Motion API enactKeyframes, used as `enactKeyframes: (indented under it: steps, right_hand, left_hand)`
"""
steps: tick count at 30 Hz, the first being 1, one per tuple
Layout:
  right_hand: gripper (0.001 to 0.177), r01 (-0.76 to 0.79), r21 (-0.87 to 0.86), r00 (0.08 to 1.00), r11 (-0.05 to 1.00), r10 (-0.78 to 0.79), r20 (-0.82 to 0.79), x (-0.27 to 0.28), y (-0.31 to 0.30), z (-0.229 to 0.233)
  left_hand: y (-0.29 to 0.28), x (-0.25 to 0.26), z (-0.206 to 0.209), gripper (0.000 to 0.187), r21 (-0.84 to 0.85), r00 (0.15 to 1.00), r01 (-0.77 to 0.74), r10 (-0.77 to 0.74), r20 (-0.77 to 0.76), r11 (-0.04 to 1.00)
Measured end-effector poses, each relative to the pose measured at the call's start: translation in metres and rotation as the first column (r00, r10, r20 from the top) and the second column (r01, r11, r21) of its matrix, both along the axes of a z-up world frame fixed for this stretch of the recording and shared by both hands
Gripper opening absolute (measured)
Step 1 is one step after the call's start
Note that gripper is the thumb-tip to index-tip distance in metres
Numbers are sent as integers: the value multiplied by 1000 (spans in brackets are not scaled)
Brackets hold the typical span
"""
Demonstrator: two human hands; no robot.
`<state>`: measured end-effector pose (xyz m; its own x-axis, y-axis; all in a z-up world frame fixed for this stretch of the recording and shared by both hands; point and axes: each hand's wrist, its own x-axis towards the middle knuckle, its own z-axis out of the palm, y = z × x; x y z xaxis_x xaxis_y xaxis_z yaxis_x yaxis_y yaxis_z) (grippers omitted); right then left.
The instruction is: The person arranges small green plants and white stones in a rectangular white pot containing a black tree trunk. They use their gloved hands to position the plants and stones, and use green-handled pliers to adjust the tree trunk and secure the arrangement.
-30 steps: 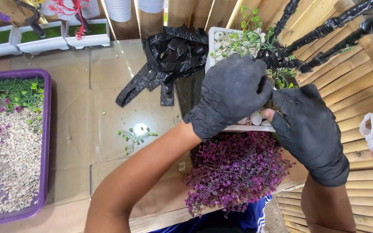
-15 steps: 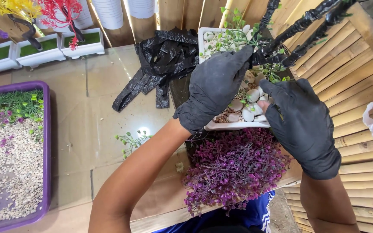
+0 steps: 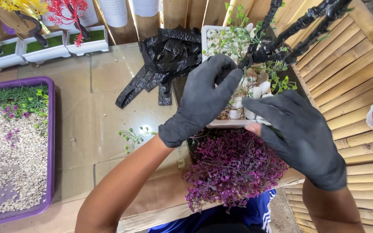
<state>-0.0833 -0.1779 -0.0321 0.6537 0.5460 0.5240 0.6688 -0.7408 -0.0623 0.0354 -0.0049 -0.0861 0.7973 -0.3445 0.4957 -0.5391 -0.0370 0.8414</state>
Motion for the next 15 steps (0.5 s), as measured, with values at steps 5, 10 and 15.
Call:
enactKeyframes:
  steps: [5,10,15]
  right_hand:
    - [34,21,-100,992,995,-8,128,25,1,-25]
    - [36,99,-96,979,990,-80,186,32,-3,-30]
    - [29,88,88,996,992,-85,-36,13,-30,-11]
  left_hand:
    - [-5,-3,8,24,-141,914,85,-134,-383,986]
    - [-21,9,4,8,-197,900,-2,-84,-428,980]
    - [-32,37,-8,11,104,952,-286,295,-86,953]
